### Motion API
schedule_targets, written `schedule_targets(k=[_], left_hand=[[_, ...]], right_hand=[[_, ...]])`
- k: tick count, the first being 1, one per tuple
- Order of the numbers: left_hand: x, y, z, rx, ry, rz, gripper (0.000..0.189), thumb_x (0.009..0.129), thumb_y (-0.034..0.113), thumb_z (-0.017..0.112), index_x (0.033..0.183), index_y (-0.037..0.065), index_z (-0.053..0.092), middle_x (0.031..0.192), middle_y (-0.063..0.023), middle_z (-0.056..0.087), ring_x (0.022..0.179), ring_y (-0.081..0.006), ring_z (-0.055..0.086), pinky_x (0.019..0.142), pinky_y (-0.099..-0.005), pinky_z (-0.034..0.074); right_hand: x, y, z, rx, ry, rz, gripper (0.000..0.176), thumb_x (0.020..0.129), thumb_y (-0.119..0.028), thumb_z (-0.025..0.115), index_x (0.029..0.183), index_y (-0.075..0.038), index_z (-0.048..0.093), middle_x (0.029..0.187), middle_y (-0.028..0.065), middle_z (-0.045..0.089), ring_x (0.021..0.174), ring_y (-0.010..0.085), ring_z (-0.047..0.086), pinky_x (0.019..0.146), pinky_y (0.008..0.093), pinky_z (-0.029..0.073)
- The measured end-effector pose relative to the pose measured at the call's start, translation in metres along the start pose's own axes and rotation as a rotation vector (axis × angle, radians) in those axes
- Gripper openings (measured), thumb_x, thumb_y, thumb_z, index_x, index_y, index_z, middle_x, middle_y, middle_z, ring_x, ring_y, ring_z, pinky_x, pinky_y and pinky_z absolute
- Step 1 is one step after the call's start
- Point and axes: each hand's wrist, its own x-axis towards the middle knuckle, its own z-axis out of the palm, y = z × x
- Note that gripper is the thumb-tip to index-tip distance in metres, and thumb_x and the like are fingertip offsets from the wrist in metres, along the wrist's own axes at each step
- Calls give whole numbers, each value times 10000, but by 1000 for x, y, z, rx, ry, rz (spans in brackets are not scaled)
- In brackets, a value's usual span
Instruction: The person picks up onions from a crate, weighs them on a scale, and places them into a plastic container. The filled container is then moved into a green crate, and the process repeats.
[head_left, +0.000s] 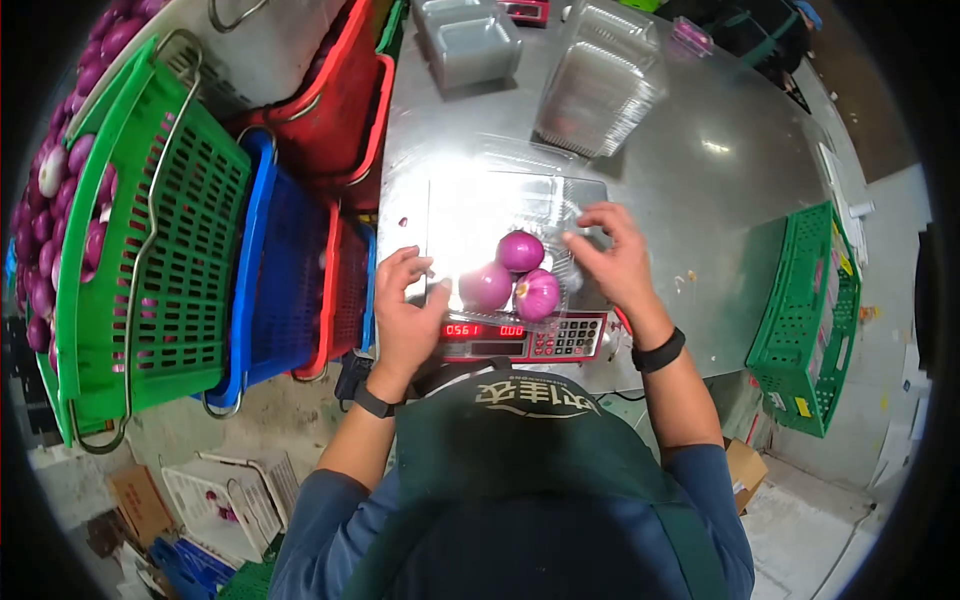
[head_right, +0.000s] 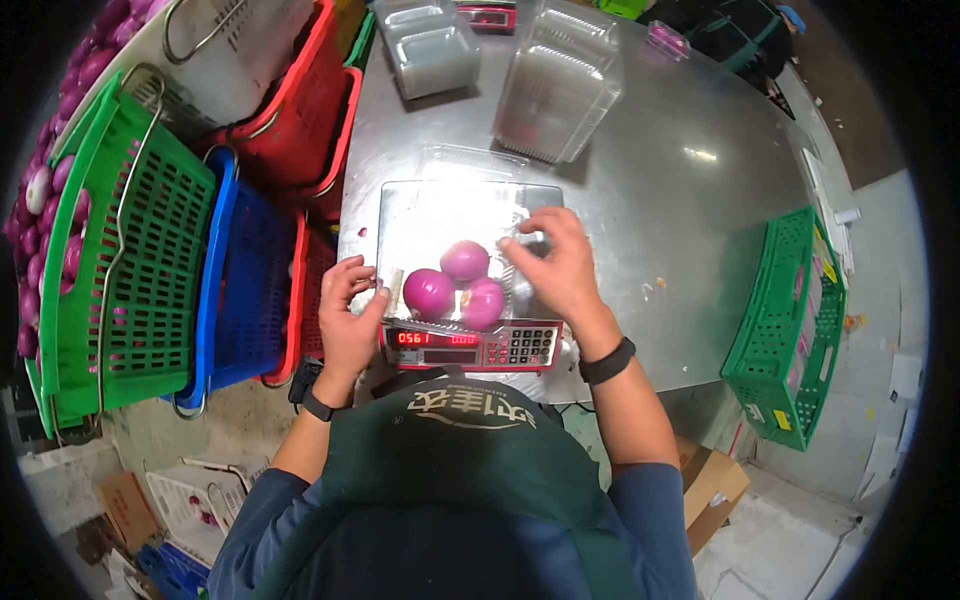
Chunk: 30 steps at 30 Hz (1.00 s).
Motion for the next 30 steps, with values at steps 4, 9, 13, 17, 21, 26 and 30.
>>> schedule_targets(k=[4,9,13,17,21,26,30], left_hand=[[-4,-15,-28,-331,99,-437,213,894,54,707,1099,14,668,1073,-64,650,957,-129,608,832,-273,512],[-11,-10,-45,-555,117,-586,216,937,116,683,1130,25,643,929,-18,648,828,-100,602,760,-251,505],[-19,-1,-39,-699,-69,-751,213,949,121,669,1140,42,613,934,-28,658,785,-118,622,705,-254,517],[-27,-4,-29,-814,-311,-848,288,968,120,630,1225,19,548,1038,-97,680,862,-186,669,750,-322,562],[-24,7,-30,-940,-334,-834,274,968,113,605,1210,9,528,1041,-127,671,917,-210,680,799,-357,565],[-22,6,-28,-1020,-279,-869,95,967,63,593,1054,28,579,944,-94,641,845,-218,687,704,-337,549],[-20,-4,-8,-768,-251,-838,119,926,-13,610,867,49,525,774,-47,543,631,-166,563,549,-292,448]], right_hand=[[-8,30,2,137,34,301,298,849,-234,816,1006,-3,713,1012,93,676,891,189,666,767,307,538],[13,44,17,380,68,567,367,885,-282,793,1101,-2,694,996,42,676,827,124,632,710,275,514],[47,41,24,355,-28,786,527,895,-282,764,1299,19,608,1044,41,683,857,103,603,701,241,487],[61,41,22,497,-73,699,601,835,-60,731,1391,52,531,906,-5,633,735,91,561,682,229,484],[21,13,-12,192,-136,274,672,753,-6,700,1409,-1,556,877,11,623,769,117,607,736,258,515],[-80,-28,-32,78,-541,185,981,713,-117,727,1602,-187,317,825,79,627,810,232,675,741,355,555],[-98,-23,1,688,-240,730,727,940,47,568,1591,-77,269,814,76,649,690,133,658,643,280,561]])
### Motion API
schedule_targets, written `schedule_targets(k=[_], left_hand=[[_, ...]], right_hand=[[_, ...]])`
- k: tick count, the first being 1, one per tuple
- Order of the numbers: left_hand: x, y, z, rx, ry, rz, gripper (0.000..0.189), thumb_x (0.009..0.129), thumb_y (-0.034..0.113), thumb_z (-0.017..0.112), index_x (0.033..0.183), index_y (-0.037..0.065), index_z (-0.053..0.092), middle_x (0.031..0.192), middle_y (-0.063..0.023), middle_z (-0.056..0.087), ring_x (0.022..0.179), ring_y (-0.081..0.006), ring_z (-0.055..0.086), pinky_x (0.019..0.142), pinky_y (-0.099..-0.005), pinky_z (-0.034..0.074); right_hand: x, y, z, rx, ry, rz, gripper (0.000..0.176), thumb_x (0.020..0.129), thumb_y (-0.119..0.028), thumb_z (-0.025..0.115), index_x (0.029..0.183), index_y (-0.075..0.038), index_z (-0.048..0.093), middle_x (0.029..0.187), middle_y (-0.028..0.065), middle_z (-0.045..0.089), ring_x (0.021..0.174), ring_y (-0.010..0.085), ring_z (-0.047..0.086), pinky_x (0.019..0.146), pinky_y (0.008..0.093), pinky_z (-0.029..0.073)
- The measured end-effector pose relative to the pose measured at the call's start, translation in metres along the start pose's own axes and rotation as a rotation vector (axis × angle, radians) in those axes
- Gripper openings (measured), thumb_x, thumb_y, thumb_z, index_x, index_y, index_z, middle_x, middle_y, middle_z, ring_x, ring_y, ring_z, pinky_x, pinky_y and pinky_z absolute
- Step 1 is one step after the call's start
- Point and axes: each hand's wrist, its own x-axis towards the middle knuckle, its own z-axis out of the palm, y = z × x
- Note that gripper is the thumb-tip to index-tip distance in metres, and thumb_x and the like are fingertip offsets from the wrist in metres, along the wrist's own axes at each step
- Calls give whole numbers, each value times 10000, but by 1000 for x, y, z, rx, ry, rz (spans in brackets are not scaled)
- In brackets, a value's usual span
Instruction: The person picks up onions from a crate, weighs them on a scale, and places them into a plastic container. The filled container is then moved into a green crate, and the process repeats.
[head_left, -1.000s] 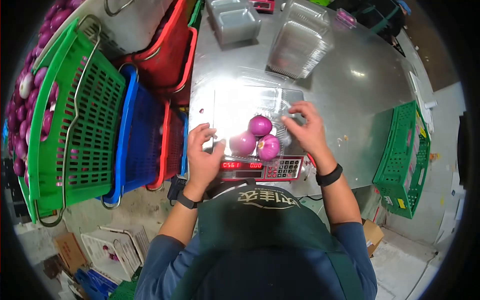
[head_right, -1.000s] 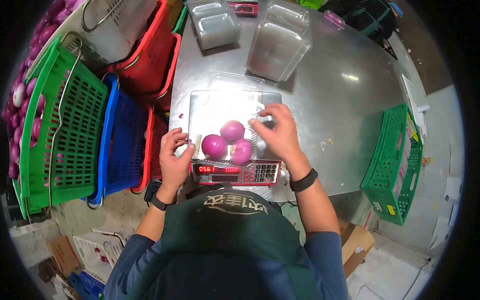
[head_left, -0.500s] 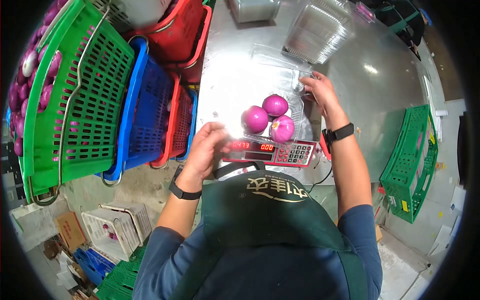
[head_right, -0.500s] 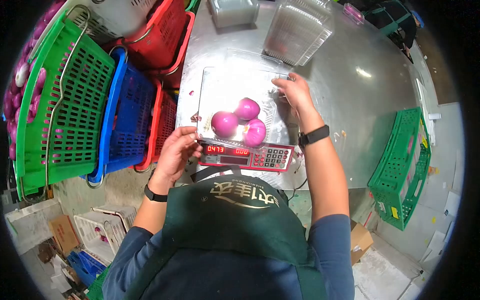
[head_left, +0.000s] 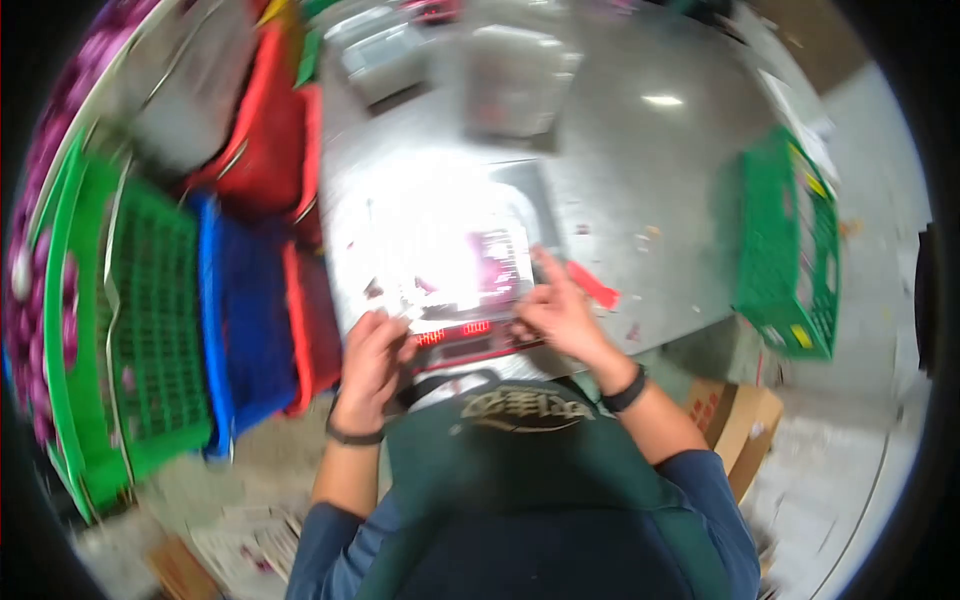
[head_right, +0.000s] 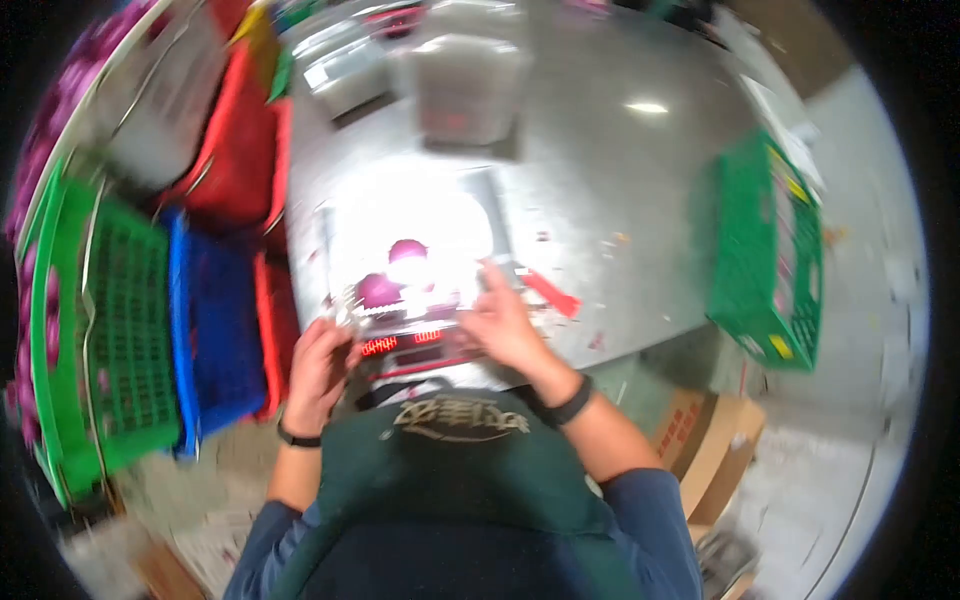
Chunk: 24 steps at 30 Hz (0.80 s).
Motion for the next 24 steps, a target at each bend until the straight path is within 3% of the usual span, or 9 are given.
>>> schedule_targets(k=[1,4,7,10,13,16,17,20,24], left_hand=[[3,-1,2,6,-38,61,147,912,-21,615,834,54,515,767,-47,537,613,-160,536,540,-292,443],[3,-1,11,113,-60,77,128,923,21,579,834,57,496,794,-67,542,679,-154,519,570,-297,427],[-7,-14,14,145,-145,118,128,895,-4,593,851,58,490,764,-62,541,659,-164,542,568,-299,452],[-31,-8,58,203,-135,91,173,856,-56,617,858,57,486,731,-67,556,627,-185,590,574,-296,482],[-32,-23,75,215,-264,210,169,846,-30,674,898,56,537,774,-65,620,623,-173,595,573,-295,491],[-42,-36,120,292,-351,223,191,827,-12,728,941,50,588,832,-69,670,662,-143,611,594,-292,504],[-46,-47,140,318,-371,229,196,822,-21,731,941,47,591,840,-72,676,672,-138,616,603,-292,509],[-54,-82,214,417,-395,171,231,813,-77,734,996,18,632,890,-87,709,749,-138,655,669,-304,546],[-58,-138,333,326,-607,83,251,849,-57,740,1074,6,650,958,-131,728,850,-193,699,758,-330,585]], right_hand=[[19,31,-5,223,4,35,586,926,33,588,1476,6,386,773,71,647,668,133,658,601,274,547],[9,14,-8,153,64,27,217,907,12,631,1123,24,610,787,64,680,634,119,657,555,260,531],[-5,18,-24,177,68,-117,283,852,7,672,1129,47,632,769,68,683,603,113,628,561,282,523],[-32,-7,-54,128,58,-226,258,894,-6,673,1147,36,642,764,25,659,644,86,607,628,249,507],[-56,-24,-89,31,53,-342,317,891,-36,697,1194,11,614,953,42,656,800,94,618,710,238,511],[-73,-39,-128,-7,123,-661,461,871,-76,754,1276,-32,541,1191,45,559,1008,103,587,799,238,509],[-76,-36,-140,294,-70,-582,582,835,-86,813,1305,-71,469,1315,36,428,1161,114,523,866,253,512],[-91,-48,-182,301,273,-504,573,794,-12,839,1230,-80,473,1133,34,562,1023,124,609,884,275,536],[-125,-51,-319,389,506,-626,534,782,-49,830,1209,-86,513,1069,70,633,932,137,654,845,302,544]])
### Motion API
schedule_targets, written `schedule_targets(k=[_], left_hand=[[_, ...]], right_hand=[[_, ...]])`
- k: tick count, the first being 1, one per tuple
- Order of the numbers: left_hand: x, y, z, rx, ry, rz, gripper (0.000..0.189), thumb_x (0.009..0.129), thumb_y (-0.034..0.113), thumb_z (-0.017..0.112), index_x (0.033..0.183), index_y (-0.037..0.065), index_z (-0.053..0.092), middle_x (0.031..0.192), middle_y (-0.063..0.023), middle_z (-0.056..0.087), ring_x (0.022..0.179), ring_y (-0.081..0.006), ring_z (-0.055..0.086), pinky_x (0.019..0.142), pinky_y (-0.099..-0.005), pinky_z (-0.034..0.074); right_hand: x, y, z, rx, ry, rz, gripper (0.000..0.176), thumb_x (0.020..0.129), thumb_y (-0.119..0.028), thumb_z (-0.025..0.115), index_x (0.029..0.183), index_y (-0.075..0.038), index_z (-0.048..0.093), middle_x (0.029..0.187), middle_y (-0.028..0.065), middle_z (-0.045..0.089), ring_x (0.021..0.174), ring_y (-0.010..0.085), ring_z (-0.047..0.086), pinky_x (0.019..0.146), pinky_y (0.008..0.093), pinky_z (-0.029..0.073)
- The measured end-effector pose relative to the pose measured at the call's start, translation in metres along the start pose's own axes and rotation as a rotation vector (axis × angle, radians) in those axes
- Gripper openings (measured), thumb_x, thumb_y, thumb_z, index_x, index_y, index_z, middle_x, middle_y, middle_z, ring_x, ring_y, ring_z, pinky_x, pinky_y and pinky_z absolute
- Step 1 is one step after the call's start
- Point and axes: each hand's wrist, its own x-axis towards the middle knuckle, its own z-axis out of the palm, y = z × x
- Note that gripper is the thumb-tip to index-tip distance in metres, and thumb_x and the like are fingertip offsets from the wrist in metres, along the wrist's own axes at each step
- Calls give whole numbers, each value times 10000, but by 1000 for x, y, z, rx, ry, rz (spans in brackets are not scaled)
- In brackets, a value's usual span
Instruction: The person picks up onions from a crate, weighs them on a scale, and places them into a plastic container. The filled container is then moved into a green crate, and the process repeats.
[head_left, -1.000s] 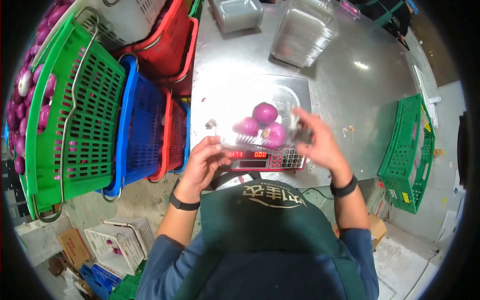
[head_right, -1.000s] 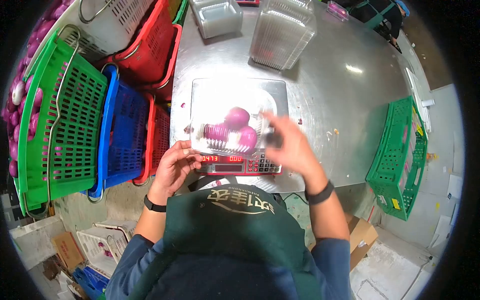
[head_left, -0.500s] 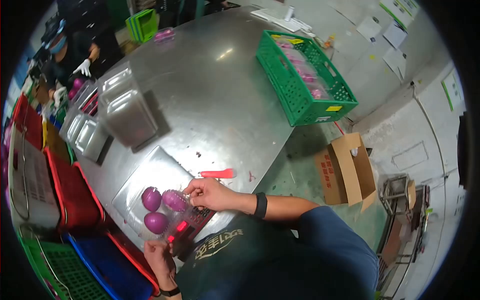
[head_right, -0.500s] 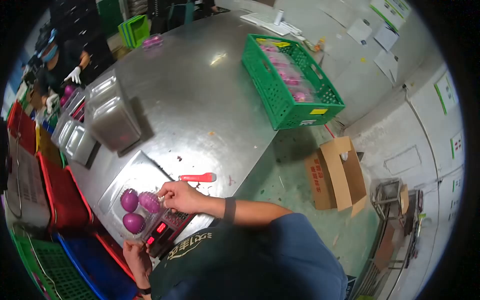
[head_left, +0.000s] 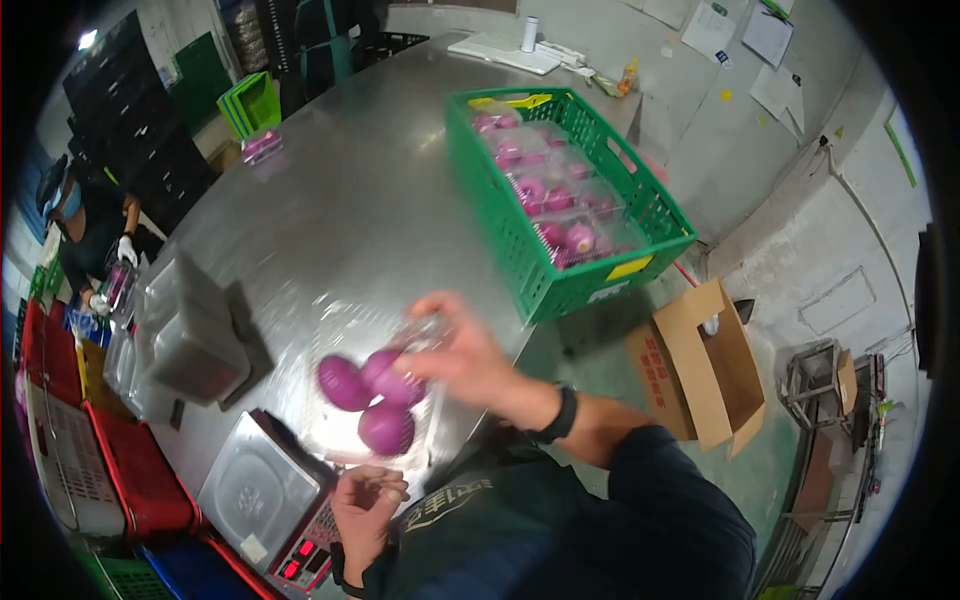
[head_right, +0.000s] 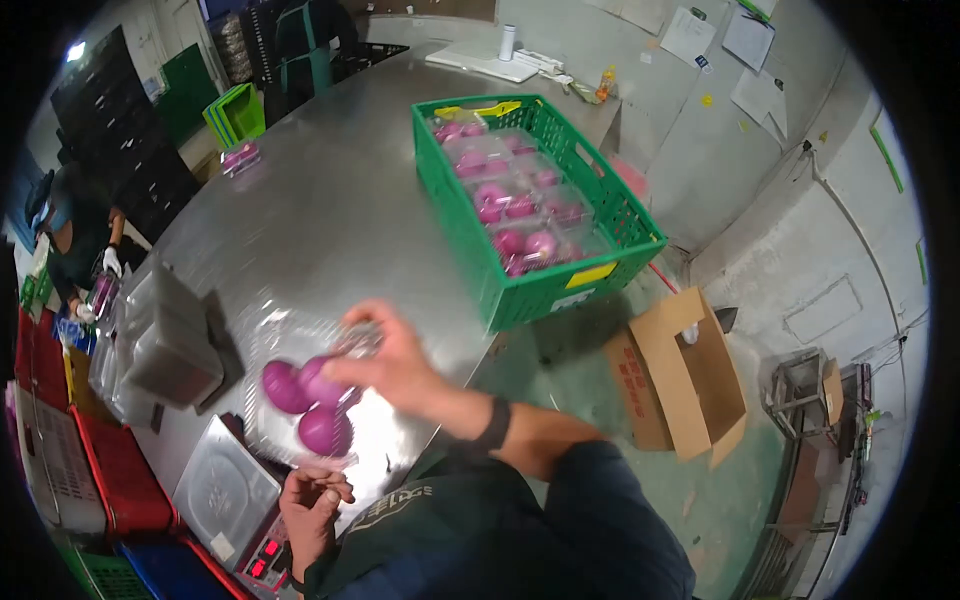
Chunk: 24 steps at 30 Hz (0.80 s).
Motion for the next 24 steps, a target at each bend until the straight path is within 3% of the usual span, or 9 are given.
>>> schedule_targets(k=[1,3,5,7,10,15,18,21,24], left_hand=[[13,-8,17,2,26,-28,226,860,-43,737,1064,0,648,950,-133,727,830,-195,700,750,-329,582],[37,-27,41,46,89,-93,191,873,-20,735,1041,-9,645,921,-129,721,784,-196,698,726,-326,577],[54,-47,50,124,177,-160,170,877,-3,738,1018,-14,642,883,-119,711,734,-193,690,694,-324,570],[66,-63,57,134,276,-188,161,870,3,746,992,-11,641,845,-101,694,685,-185,672,656,-319,557],[76,-84,66,128,378,-241,142,869,27,750,962,8,644,810,-75,672,641,-168,642,595,-298,532],[91,-97,83,167,453,-343,119,898,69,735,954,20,643,816,-70,674,647,-157,643,585,-287,529],[98,-97,90,206,497,-354,124,905,79,732,961,19,639,820,-72,676,649,-158,648,582,-290,537],[97,-99,93,216,549,-333,127,909,81,730,962,19,632,822,-70,673,648,-162,653,576,-292,546],[98,-76,114,303,527,-376,167,926,96,704,1036,-14,644,928,-103,682,730,-182,667,655,-305,562]], right_hand=[[8,-36,-35,88,89,56,503,778,-103,831,1187,-92,538,1062,61,627,940,124,645,820,293,537],[37,-79,-126,-98,279,-49,515,814,-89,783,1258,-83,522,1102,93,621,960,164,659,829,329,550],[70,-124,-198,58,530,-109,593,828,-101,760,1337,-38,463,1067,125,629,973,219,644,850,377,536],[108,-148,-285,-56,664,-236,570,812,-94,773,1285,8,470,1056,120,632,928,199,627,783,354,526],[162,-161,-405,-240,772,-253,550,789,-121,796,1224,14,487,954,99,646,839,179,628,688,325,509],[235,-143,-493,-443,1025,-133,636,750,-198,838,1236,9,483,957,116,644,714,159,625,484,340,444],[284,-123,-513,-328,993,-117,728,726,-267,873,1268,17,479,1011,140,626,706,174,626,489,333,457],[337,-110,-540,-287,861,-13,858,728,-338,886,1358,50,451,1118,198,637,887,281,679,678,402,558],[374,-79,-532,-723,1145,-69,969,746,-410,873,1435,74,393,1227,282,622,1151,400,624,962,457,525]])
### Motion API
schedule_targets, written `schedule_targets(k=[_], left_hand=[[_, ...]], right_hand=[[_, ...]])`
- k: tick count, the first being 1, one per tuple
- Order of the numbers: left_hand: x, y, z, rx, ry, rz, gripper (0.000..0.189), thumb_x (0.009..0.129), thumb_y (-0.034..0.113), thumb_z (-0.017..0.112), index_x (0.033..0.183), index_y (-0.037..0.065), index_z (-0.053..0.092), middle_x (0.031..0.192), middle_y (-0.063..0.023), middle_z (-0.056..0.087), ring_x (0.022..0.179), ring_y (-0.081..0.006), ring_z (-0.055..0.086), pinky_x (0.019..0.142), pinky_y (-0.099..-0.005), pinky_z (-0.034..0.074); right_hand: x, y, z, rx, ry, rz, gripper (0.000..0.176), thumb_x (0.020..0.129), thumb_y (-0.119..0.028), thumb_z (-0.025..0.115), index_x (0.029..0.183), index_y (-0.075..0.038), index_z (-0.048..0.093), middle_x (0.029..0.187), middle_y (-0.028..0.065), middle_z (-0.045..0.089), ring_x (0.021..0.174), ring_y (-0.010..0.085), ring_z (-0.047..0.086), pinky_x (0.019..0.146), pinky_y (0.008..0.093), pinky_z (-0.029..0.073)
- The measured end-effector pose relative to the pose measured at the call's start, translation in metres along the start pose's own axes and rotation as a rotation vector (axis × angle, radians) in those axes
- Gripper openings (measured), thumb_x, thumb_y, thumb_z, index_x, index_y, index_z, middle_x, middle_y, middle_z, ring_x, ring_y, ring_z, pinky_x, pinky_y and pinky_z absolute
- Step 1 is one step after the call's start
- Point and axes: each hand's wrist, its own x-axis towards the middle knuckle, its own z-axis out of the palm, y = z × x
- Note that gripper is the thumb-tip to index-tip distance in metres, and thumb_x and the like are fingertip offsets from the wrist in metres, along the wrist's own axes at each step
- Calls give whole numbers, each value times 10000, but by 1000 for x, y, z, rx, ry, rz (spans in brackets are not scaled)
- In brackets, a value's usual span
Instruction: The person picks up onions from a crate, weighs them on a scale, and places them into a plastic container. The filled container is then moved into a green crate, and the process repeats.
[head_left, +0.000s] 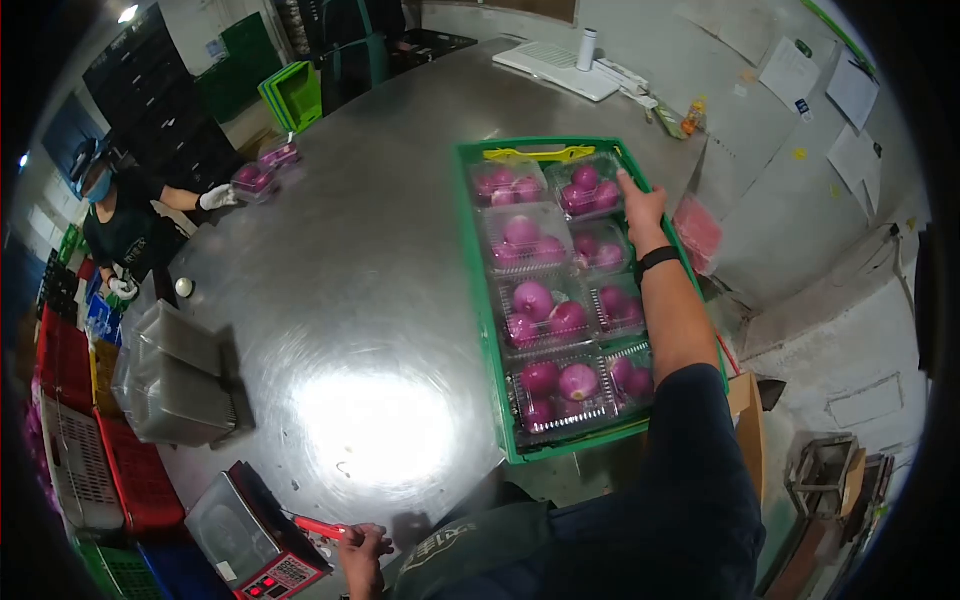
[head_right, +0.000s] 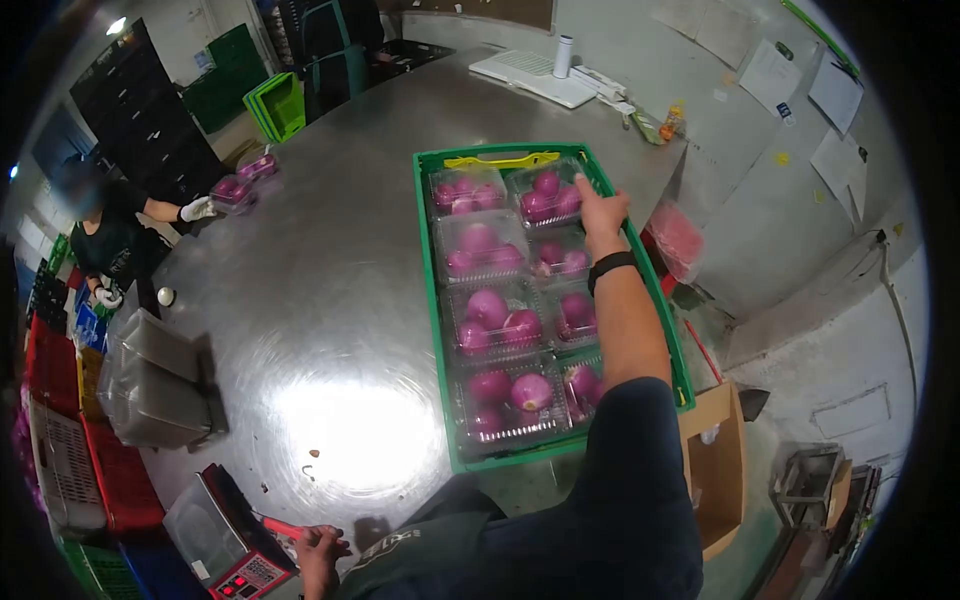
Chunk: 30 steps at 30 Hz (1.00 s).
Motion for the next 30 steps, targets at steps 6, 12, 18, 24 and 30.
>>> schedule_targets(k=[6,12,18,24,30], left_hand=[[0,-3,2,18,0,-50,196,946,137,686,1081,-2,656,1002,-128,678,830,-223,677,722,-338,575],[27,-53,-43,-113,118,34,123,906,64,734,956,35,626,815,-55,659,650,-162,655,568,-295,554],[14,-21,-145,-87,321,313,108,926,54,707,916,50,599,743,-27,623,609,-117,594,541,-269,491],[-38,-2,-290,21,717,534,92,919,41,712,943,19,626,808,21,615,692,-53,553,620,-217,448],[-126,31,-446,245,1063,821,98,888,62,746,933,15,672,824,7,661,746,-64,594,703,-236,495]], right_hand=[[-40,36,37,-401,-624,-374,688,855,-400,751,1361,37,586,1410,253,577,1330,376,543,1102,421,439],[-61,-4,18,-483,-620,-392,539,904,-324,694,1329,1,631,1302,231,663,1235,349,624,1056,408,468],[-99,-62,-35,-171,-896,-557,333,902,-170,709,1176,17,683,1069,108,724,989,205,683,891,335,534],[-257,-175,-103,-295,-1086,-787,287,917,-90,680,1172,39,646,1017,95,698,896,173,645,817,325,524],[-468,-241,-153,-475,-973,-1117,345,852,-30,692,1184,48,638,1001,170,687,839,266,652,781,367,525]])
